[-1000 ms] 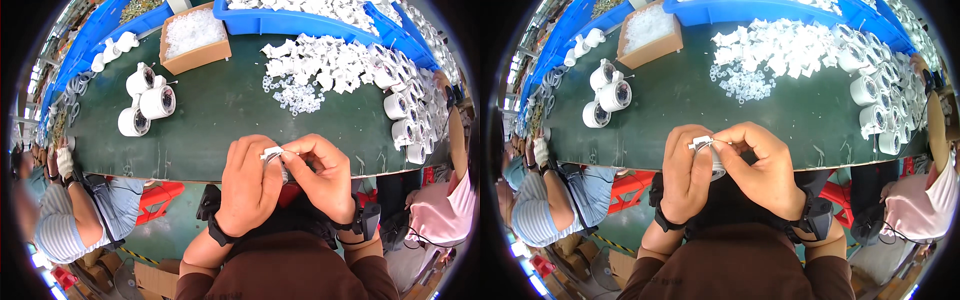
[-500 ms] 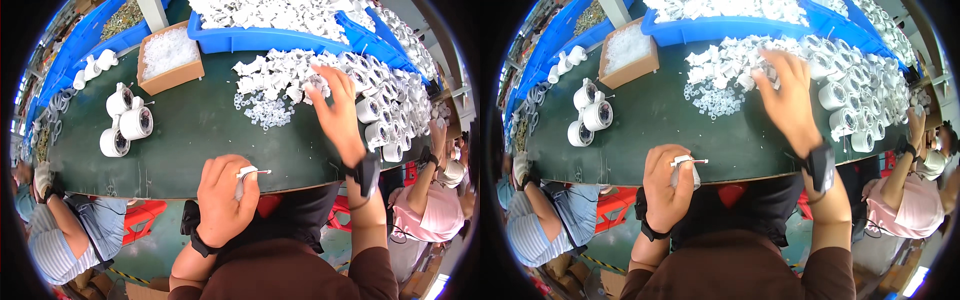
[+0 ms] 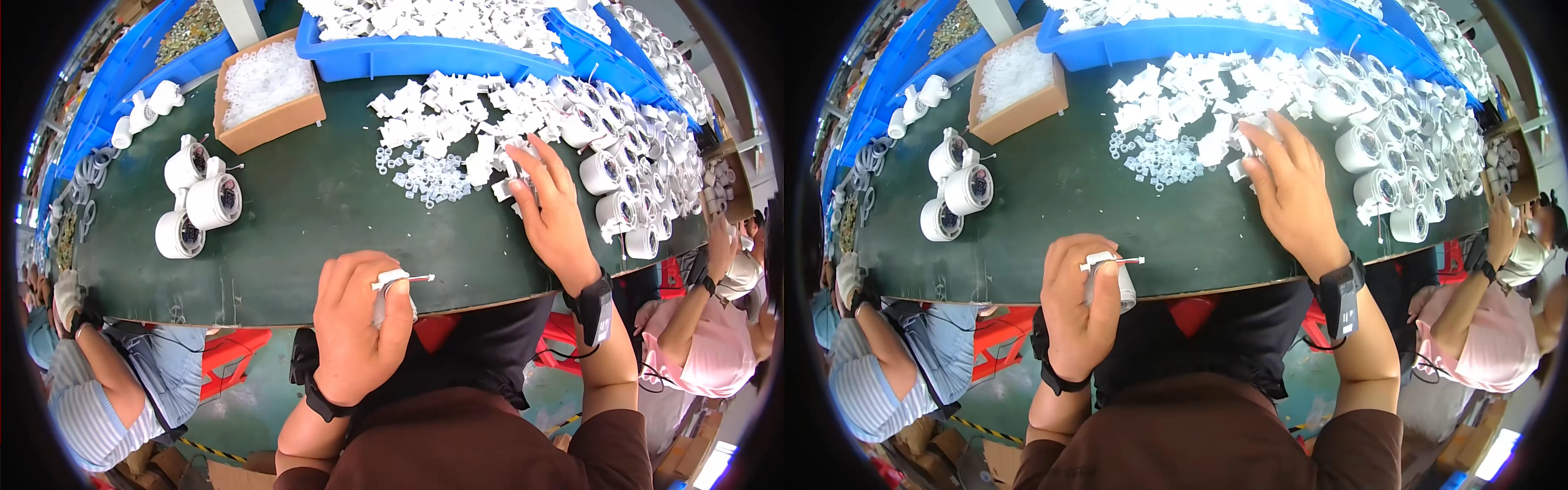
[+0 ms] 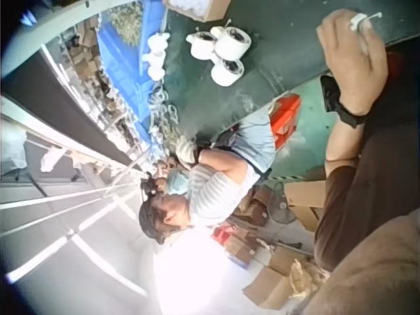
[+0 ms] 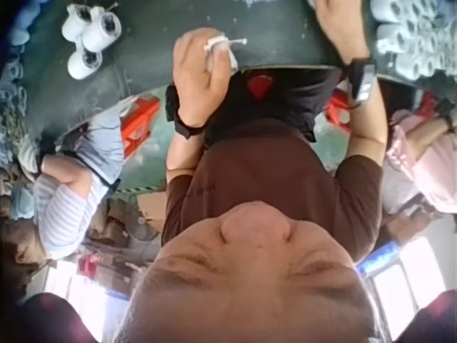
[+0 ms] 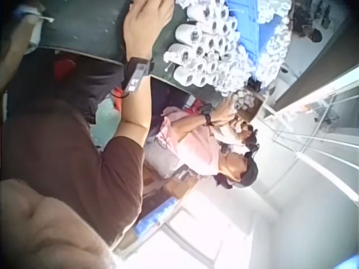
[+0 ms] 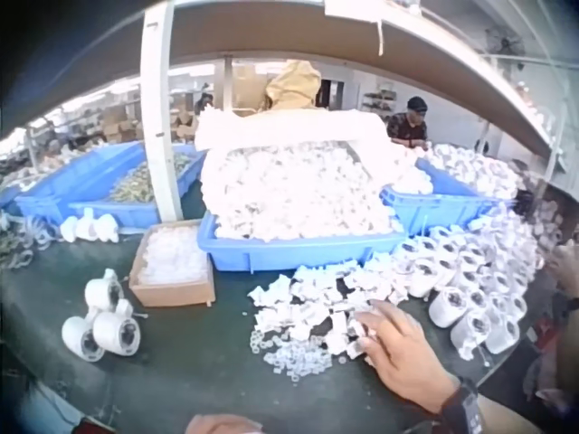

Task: Assembling small white electronic components manually at a factory workbench.

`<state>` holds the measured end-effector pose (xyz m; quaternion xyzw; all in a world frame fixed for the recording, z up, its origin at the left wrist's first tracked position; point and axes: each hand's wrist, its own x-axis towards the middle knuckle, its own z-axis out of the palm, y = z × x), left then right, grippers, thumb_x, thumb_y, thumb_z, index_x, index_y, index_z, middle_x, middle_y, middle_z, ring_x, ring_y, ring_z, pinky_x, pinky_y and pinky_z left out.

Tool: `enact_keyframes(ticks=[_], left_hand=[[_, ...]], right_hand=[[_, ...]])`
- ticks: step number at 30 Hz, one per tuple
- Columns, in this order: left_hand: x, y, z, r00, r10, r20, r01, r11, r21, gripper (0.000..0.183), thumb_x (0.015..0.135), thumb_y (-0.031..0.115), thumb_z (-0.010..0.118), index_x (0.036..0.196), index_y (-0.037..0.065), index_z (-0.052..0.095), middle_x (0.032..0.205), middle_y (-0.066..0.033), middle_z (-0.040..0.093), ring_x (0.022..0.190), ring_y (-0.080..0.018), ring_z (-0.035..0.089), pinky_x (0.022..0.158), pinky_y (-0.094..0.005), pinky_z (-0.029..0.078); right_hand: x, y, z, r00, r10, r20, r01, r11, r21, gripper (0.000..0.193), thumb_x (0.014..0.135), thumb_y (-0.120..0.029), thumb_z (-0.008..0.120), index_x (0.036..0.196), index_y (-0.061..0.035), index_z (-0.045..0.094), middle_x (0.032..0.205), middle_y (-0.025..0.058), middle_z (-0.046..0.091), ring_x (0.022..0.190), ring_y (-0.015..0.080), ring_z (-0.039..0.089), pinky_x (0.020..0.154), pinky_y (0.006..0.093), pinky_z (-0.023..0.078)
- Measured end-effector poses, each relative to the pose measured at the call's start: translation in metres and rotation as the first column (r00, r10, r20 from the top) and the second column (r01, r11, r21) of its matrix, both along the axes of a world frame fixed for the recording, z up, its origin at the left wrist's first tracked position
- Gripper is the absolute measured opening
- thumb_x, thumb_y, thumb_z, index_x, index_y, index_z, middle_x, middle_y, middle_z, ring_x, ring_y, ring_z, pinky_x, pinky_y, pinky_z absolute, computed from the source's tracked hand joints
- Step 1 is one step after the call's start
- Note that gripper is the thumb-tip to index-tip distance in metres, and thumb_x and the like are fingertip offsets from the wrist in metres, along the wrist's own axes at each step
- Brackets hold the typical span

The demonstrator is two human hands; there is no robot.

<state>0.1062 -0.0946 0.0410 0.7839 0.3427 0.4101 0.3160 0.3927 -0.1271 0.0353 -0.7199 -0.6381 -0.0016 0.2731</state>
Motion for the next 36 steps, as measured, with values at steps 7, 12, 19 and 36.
enact_keyframes(ticks=[7, 12, 19, 36], left_hand=[[0.002, 0.0, 0.002, 1.0, -0.006, 0.002, 0.006, 1.0, 0.001, 0.009, 0.092, 0.007, 0.064, 0.1, 0.003, 0.063, 0.103, -0.0118, 0.065, 0.088, -0.0318, 0.057, 0.078, -0.0395, 0.047], [0.002, -0.002, 0.001, 1.0, 0.006, -0.02, -0.006, 1.0, 0.019, 0.009, 0.093, 0.007, 0.063, 0.1, 0.003, 0.063, 0.102, -0.0116, 0.065, 0.088, -0.0316, 0.057, 0.078, -0.0396, 0.047], [0.002, 0.0, 0.002, 1.0, -0.005, -0.002, 0.005, 1.0, -0.005, 0.009, 0.093, 0.008, 0.063, 0.1, 0.003, 0.063, 0.102, -0.0119, 0.065, 0.087, -0.0318, 0.057, 0.079, -0.0395, 0.046], [-0.01, -0.005, 0.011, 0.937, -0.072, 0.343, 0.264, 0.787, -0.557, 0.02, 0.103, 0.017, 0.056, 0.106, 0.0, 0.065, 0.104, -0.0111, 0.068, 0.091, -0.0188, 0.063, 0.079, -0.0307, 0.049]], right_hand=[[0.014, 0.003, 0.009, 0.957, -0.105, 0.27, 0.059, 0.983, 0.173, 0.035, 0.096, -0.013, 0.067, 0.131, -0.0128, 0.068, 0.144, 0.0115, 0.057, 0.128, 0.0356, 0.049, 0.111, 0.0467, 0.036], [-0.02, 0.02, 0.024, 0.967, 0.228, 0.113, -0.242, 0.96, 0.139, 0.036, 0.085, -0.009, 0.077, 0.121, -0.0092, 0.07, 0.113, 0.0092, 0.069, 0.108, 0.031, 0.058, 0.096, 0.0409, 0.046], [-0.023, 0.038, 0.016, 0.985, 0.114, -0.128, -0.118, 0.993, -0.027, 0.026, 0.088, -0.013, 0.077, 0.111, -0.0065, 0.068, 0.097, 0.0089, 0.062, 0.074, 0.022, 0.061, 0.066, 0.033, 0.051], [-0.055, 0.012, 0.051, 0.31, 0.163, -0.937, -0.187, 0.976, 0.108, 0.034, 0.096, 0.004, 0.058, 0.129, -0.0032, 0.058, 0.115, 0.0105, 0.068, 0.105, 0.0154, 0.063, 0.09, 0.0311, 0.05]])
